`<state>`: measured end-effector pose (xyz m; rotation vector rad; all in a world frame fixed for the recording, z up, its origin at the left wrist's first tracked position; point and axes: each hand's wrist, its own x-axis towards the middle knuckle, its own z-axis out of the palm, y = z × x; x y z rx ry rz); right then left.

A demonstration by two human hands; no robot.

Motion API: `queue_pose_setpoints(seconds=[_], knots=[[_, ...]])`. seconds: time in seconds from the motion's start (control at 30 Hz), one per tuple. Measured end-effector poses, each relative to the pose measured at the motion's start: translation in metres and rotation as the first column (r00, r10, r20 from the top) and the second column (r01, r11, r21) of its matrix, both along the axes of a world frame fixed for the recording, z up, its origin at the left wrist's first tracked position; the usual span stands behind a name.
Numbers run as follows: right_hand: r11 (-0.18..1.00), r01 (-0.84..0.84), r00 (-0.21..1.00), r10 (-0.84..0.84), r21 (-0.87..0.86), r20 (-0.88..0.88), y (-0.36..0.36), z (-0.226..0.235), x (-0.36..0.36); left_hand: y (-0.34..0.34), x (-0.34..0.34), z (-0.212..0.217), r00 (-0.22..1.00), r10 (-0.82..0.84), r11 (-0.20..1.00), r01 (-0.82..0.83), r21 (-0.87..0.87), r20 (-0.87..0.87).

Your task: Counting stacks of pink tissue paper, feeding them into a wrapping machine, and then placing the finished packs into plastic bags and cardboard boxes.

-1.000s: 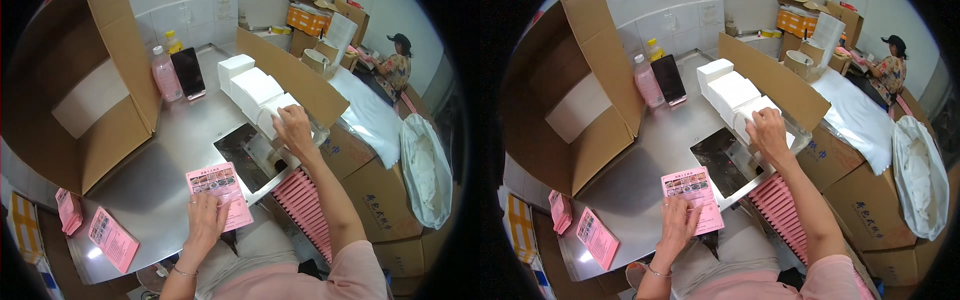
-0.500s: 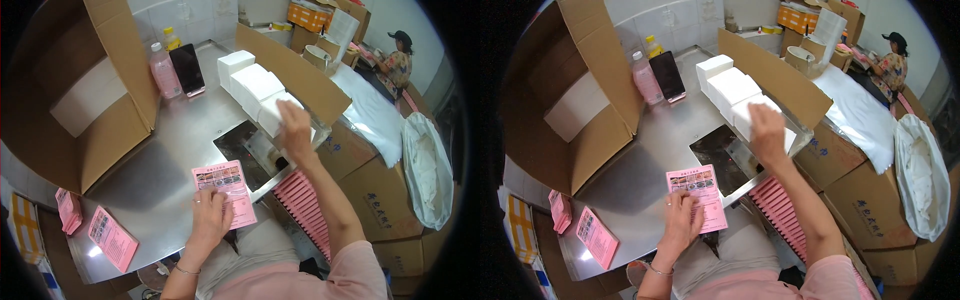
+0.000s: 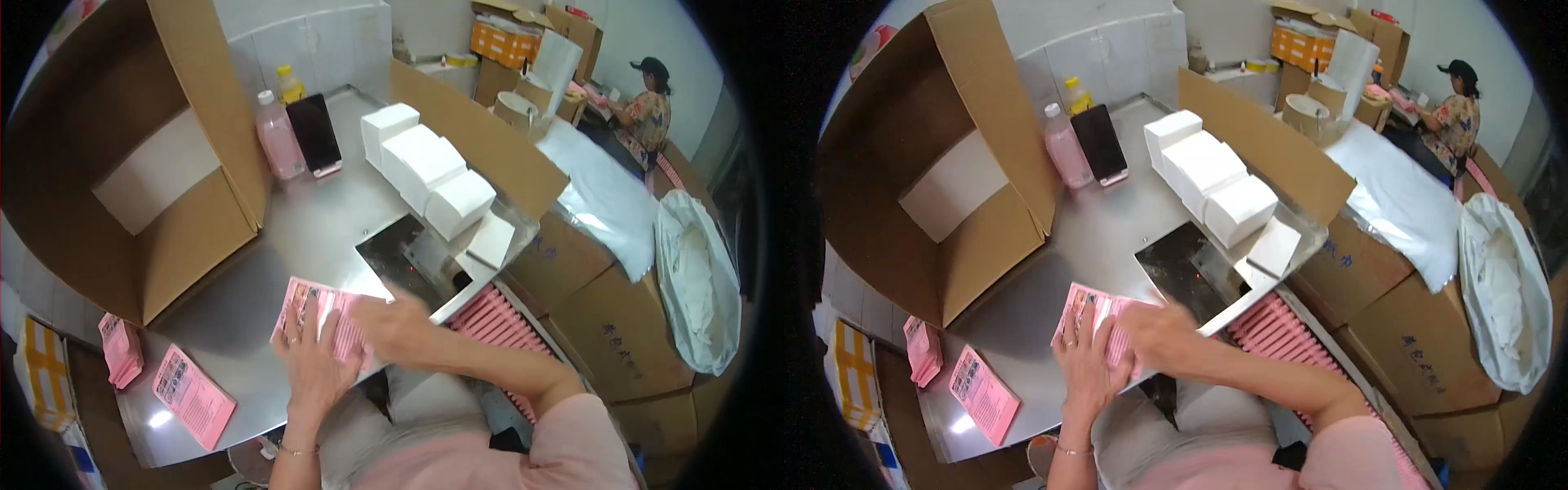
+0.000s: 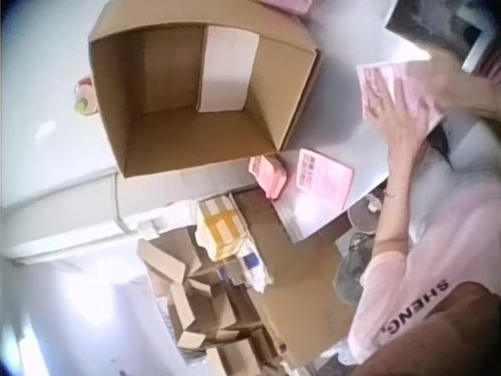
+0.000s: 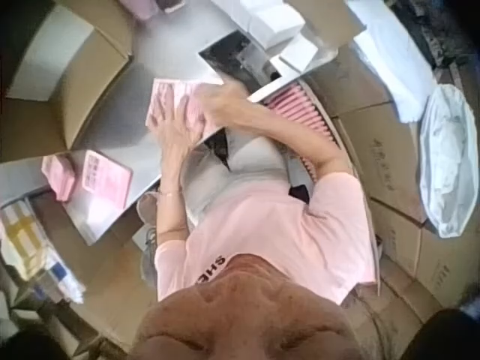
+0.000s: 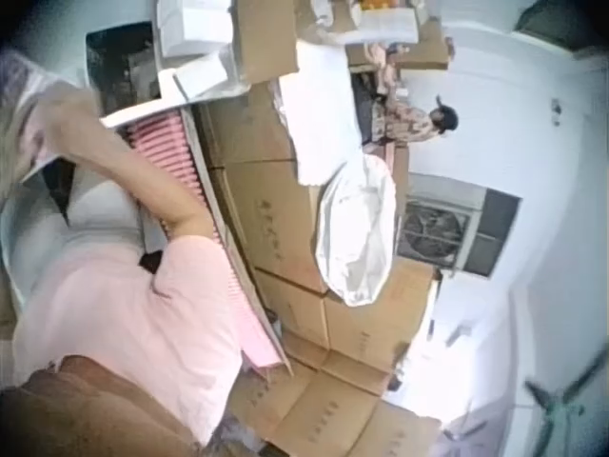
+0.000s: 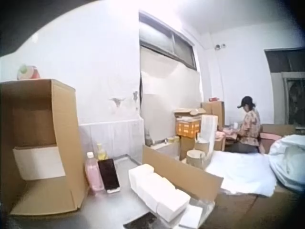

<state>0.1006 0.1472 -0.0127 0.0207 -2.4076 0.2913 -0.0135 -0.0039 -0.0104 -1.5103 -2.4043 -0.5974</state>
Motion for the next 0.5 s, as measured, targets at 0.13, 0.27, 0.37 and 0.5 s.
queue_pose_setpoints(seconds=[0.13, 0.27, 0.37, 0.5], knots=[[0.756, 0.629, 0.777, -0.617, 0.181, -0.123, 0.092, 0.059, 0.025, -0.007, 0.014, 0.006, 0.995, 0.095, 0.992, -0.094, -0.080, 0.012], [0.641, 0.725, 0.667, -0.745, 0.253, -0.023, 0.149, 0.032, 0.046, 0.008, 0.008, 0.002, 0.990, 0.097, 0.994, -0.092, 0.053, -0.101], [0.700, 0.707, 0.707, -0.705, 0.101, -0.057, 0.150, 0.032, 0.045, 0.005, 0.010, 0.008, 0.990, 0.046, 0.998, -0.041, 0.039, -0.133], [0.734, 0.679, 0.734, -0.679, -0.025, -0.013, 0.150, 0.031, 0.045, 0.003, 0.007, 0.020, 0.996, 0.022, 0.994, -0.030, -0.101, -0.085]])
